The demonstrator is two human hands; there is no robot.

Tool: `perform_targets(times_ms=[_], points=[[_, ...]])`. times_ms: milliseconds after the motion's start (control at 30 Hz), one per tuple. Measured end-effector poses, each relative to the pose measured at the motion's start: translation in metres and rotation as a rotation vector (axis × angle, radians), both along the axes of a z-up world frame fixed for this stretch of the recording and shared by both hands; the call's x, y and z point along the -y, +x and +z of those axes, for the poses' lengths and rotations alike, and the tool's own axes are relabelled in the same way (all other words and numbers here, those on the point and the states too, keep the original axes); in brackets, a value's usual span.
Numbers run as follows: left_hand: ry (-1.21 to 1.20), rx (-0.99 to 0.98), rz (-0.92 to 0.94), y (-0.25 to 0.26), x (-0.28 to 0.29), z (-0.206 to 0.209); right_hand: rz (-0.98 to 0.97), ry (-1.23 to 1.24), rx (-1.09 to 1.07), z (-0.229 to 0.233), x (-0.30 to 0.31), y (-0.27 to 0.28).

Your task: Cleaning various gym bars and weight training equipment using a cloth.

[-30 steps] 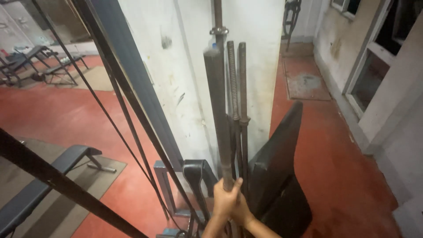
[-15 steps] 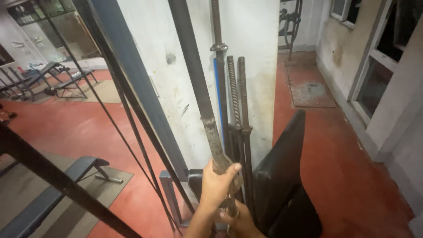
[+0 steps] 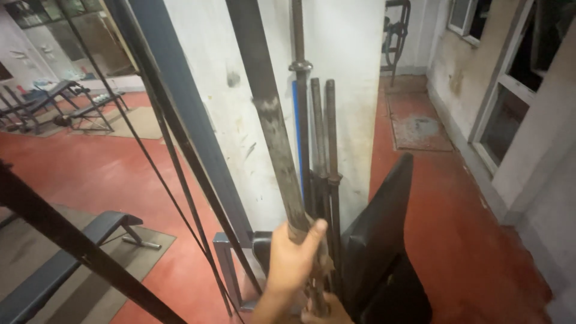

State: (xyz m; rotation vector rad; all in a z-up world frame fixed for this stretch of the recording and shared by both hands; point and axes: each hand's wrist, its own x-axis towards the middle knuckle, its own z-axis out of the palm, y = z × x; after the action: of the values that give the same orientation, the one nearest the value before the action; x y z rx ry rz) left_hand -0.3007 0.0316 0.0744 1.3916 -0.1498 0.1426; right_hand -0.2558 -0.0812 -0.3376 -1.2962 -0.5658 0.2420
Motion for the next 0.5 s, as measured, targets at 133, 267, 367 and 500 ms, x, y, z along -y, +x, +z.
perform_targets(times_ms=[133, 267, 367, 500], points=[[0.009, 0.138, -0.011, -0.009, -0.001, 0.026, -0.037, 0.019, -0.062, 0.063, -0.007, 0.007], [-0.091, 0.168, -0.085, -0.007, 0.000, -0.007, -0.045, 0.031, -0.115, 0.205, -0.016, -0.026], [0.223, 0.207, 0.115, -0.003, 0.003, -0.031, -0.068, 0.386, -0.215, 0.296, -0.020, -0.062], [0.116, 0.161, 0.117, -0.013, 0.009, -0.006, -0.182, 0.251, -0.196, 0.193, -0.008, -0.027]])
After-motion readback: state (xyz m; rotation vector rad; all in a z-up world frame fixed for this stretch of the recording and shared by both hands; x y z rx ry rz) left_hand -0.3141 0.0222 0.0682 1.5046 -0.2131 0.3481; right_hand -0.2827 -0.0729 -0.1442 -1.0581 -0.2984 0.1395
